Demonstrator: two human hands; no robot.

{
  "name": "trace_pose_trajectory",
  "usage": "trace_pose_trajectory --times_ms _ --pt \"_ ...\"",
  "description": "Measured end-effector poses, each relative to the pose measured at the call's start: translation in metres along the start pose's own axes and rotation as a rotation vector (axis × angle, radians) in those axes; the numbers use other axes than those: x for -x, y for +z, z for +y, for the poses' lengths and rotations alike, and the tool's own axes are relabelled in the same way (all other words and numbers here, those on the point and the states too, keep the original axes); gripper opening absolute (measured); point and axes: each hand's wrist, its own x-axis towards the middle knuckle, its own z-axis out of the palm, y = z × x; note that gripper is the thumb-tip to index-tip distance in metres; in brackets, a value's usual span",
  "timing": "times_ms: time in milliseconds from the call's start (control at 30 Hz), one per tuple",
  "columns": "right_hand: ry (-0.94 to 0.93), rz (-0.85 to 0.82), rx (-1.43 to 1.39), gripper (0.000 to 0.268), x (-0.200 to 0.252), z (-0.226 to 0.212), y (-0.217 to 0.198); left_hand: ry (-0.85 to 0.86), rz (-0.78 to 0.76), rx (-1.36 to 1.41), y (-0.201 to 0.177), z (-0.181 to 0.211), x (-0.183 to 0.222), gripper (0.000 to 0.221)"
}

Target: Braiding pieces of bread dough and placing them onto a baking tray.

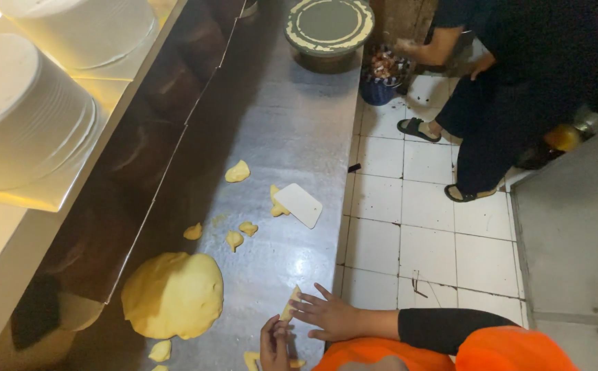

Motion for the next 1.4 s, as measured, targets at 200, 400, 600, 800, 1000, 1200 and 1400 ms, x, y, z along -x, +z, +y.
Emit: trace_pose_trajectory --times_ms 200,400,600,800,1000,1200,1400 --pt "0.092 -0.07 -0.047 0.067 -0.034 -0.009 -0.002 -0.064 0.033 0.19 0.01 -0.004 0.011 0.034" --pt "0.069 -0.016 0.103 0.087 -0.111 -0.023 -0.005 -0.051 0.049 0.04 0.015 0.032 0.001 0.032" --pt "0.028 0.308 0.16 0.072 -0.185 -0.016 0.019 -0.099 0.148 0.144 0.021 0.062 0.014 0.033" --pt "0.046 0.325 0.146 0.069 -0.209 -0.022 -0.006 -0.113 0.232 0.048 0.011 0.067 0.029 0.032" --pt "0.015 0.208 0.047 0.085 -0.171 -0.018 0.0 0.054 0.229 -0.529 0.052 0.145 0.035 0.032" --pt "0.043 -0.097 0.213 0.088 -0.076 -0.022 -0.011 0.246 -0.1 -0.863 0.089 0.165 0.015 0.061" --pt "0.197 -0.35 0.133 0.092 -0.035 -0.034 -0.045 0.127 -0.332 -0.916 0.107 0.13 0.019 0.074"
